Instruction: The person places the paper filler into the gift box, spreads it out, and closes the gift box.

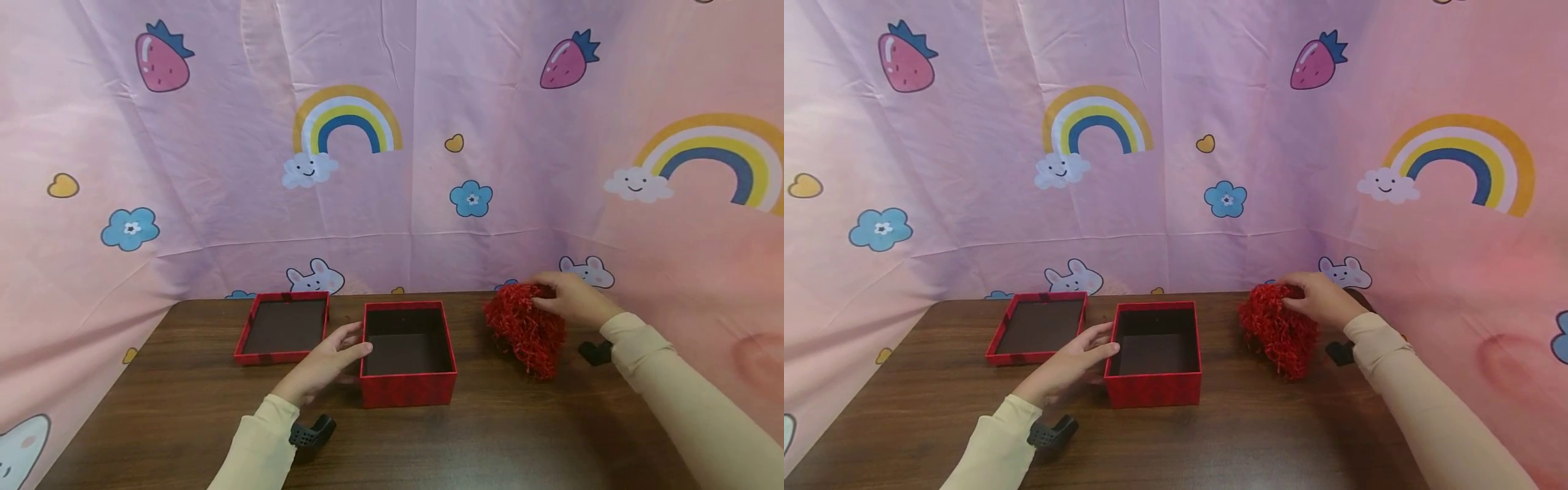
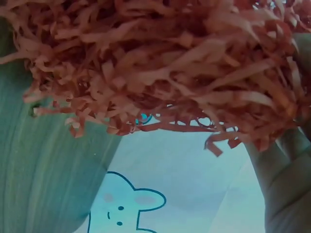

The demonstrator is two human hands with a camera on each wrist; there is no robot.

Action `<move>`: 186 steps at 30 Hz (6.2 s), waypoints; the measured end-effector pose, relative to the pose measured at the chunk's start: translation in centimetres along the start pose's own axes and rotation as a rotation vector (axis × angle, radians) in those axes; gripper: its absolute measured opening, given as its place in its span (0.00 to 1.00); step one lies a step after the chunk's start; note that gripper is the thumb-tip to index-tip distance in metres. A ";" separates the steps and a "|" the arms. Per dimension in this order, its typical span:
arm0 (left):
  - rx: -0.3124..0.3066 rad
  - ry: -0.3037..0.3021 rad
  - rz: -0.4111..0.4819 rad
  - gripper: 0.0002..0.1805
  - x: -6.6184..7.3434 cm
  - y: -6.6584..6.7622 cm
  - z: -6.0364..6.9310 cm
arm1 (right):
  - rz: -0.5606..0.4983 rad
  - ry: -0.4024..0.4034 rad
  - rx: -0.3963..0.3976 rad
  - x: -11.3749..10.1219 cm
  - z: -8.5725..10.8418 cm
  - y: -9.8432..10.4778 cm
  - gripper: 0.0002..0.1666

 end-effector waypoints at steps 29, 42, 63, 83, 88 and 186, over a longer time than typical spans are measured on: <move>-0.014 -0.003 0.001 0.43 0.2 -0.2 0.1 | -0.077 -0.025 -0.061 -0.6 0.1 -0.1 0.26; -0.016 -0.008 -0.009 0.43 0.3 -0.2 0.3 | 0.045 -0.035 -0.244 0.2 -0.8 -6.5 0.29; 0.016 0.013 0.070 0.42 -0.6 0.3 -0.4 | 0.158 0.121 0.035 -3.6 -0.2 4.8 0.17; 0.011 0.012 0.060 0.42 -0.4 0.0 0.0 | 0.191 0.123 0.012 -8.2 -0.6 8.0 0.25; 0.007 0.012 0.065 0.41 -0.5 0.0 -0.1 | 0.170 0.192 0.051 -10.3 -1.1 9.0 0.21; 0.037 0.032 0.069 0.39 -1.1 0.3 -0.4 | -0.324 -0.117 -0.187 2.9 3.8 -8.9 0.58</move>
Point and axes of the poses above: each hand's wrist, its own z-axis away from the middle knuckle, its own y-axis out of the back of the hand, x = y × z, the point moved 10 cm from there along -z, towards the middle knuckle, and after that the axes turned 5 degrees about -x, right-handed, at the moved point
